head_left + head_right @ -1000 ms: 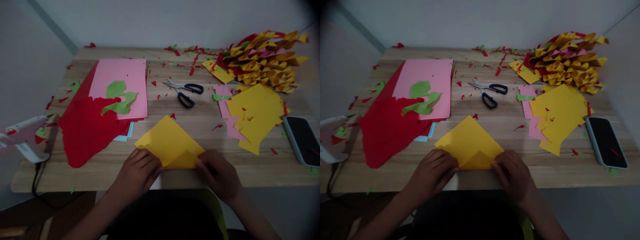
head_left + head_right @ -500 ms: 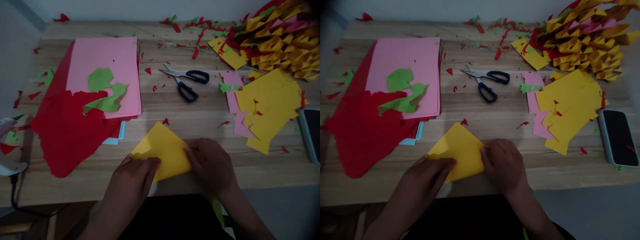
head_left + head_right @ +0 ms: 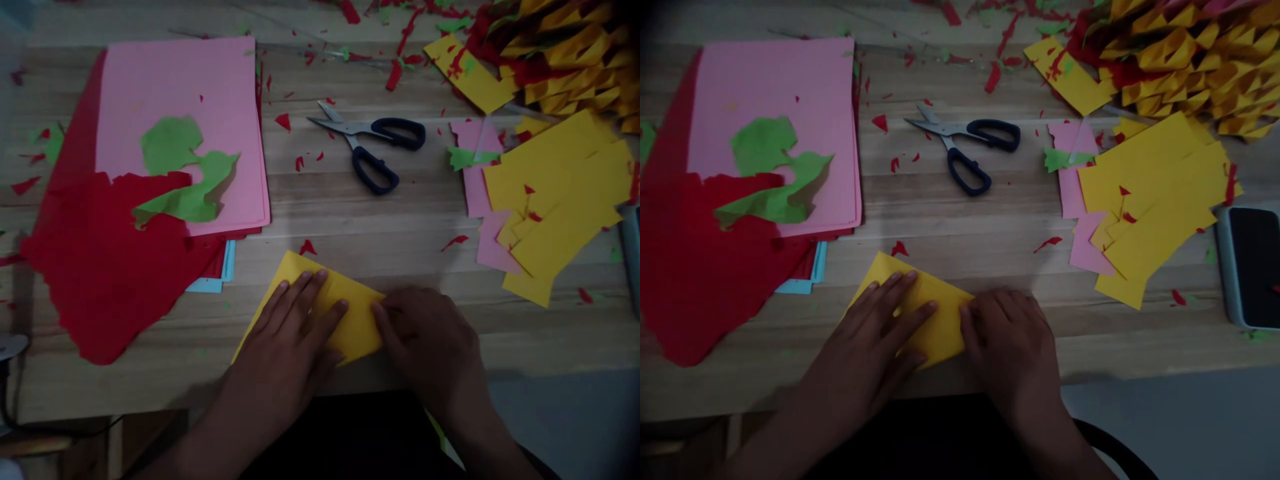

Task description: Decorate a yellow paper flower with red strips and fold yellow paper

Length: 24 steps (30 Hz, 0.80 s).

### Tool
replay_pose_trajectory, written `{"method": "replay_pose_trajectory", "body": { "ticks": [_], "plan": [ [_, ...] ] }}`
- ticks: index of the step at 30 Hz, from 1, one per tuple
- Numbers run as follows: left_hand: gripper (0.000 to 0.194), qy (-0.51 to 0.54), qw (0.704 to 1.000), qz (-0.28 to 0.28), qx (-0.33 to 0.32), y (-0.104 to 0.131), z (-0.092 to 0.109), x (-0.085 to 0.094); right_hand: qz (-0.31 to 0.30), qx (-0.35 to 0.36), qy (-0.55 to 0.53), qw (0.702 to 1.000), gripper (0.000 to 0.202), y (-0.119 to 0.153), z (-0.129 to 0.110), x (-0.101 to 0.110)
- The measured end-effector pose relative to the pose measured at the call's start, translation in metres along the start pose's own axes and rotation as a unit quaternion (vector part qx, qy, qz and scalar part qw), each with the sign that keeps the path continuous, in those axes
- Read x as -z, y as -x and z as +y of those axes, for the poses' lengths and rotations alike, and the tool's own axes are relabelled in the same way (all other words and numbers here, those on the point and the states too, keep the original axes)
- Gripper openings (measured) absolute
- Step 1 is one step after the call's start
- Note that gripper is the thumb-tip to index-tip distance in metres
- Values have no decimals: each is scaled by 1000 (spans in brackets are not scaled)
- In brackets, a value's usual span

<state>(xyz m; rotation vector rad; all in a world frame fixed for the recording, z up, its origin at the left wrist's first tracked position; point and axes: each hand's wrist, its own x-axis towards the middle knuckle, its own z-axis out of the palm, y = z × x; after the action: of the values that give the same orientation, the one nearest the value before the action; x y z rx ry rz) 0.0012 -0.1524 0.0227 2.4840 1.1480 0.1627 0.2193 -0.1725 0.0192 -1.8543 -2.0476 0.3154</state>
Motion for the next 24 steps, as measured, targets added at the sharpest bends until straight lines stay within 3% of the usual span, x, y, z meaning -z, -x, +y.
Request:
{"method": "replay_pose_trajectory", "body": {
  "ticks": [6,16,24],
  "plan": [
    [41,5,999,39,21,-5,0,1,0,43,-2,999,19,-15,2,-5],
    [35,89,992,89,21,-6,-15,-1,5,-4,-34,999,18,-21,-2,-6],
    [33,86,991,93,35,-8,-17,-2,-14,-22,-52,998,16,-22,-1,-7]
  ]
}}
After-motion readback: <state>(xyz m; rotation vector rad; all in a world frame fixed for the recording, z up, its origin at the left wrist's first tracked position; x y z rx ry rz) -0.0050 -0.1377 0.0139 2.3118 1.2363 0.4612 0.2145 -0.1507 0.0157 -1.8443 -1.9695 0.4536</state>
